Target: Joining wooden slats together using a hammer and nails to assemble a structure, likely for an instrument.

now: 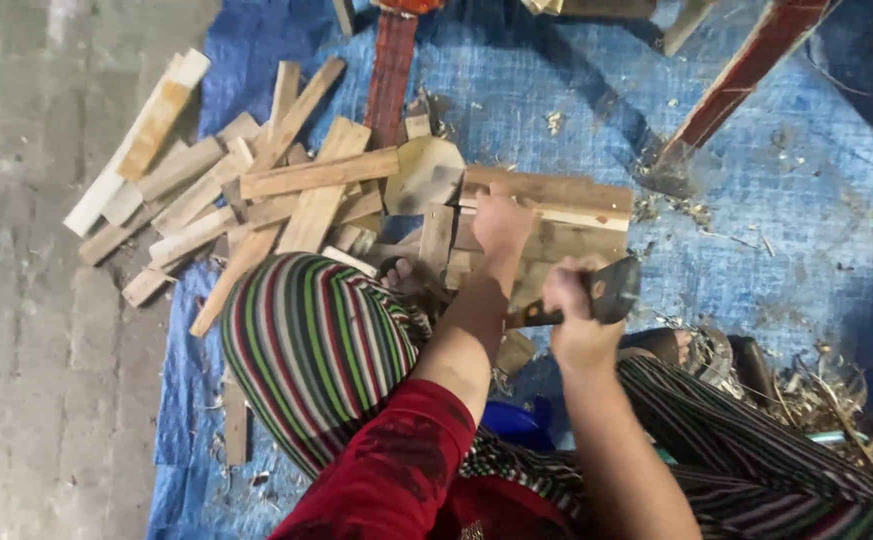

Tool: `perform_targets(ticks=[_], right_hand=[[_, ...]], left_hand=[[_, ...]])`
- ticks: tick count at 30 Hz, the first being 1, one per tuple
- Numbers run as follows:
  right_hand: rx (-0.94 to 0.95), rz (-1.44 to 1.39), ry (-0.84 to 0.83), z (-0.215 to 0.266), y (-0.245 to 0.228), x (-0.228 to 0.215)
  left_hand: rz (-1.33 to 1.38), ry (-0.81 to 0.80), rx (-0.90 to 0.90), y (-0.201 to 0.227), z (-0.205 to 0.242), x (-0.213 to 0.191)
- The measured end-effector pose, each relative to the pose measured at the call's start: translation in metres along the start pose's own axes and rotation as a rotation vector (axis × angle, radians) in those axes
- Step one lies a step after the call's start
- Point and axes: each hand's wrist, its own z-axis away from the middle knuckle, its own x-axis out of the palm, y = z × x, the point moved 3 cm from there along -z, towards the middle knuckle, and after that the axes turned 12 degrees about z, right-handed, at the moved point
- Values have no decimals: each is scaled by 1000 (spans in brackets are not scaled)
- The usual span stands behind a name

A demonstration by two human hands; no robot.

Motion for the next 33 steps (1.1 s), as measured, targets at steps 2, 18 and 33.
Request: perform_targets(ticks=[2, 18, 33], right_hand=[[6, 57, -31, 7, -14, 9], [-127, 109, -75, 69, -61, 22], [-231, -277, -355, 12, -126, -94]], left_hand=[[-34, 94, 88, 2, -5, 4], [-191, 99, 131, -29, -23, 0], [-250, 278, 390, 12, -38, -6]])
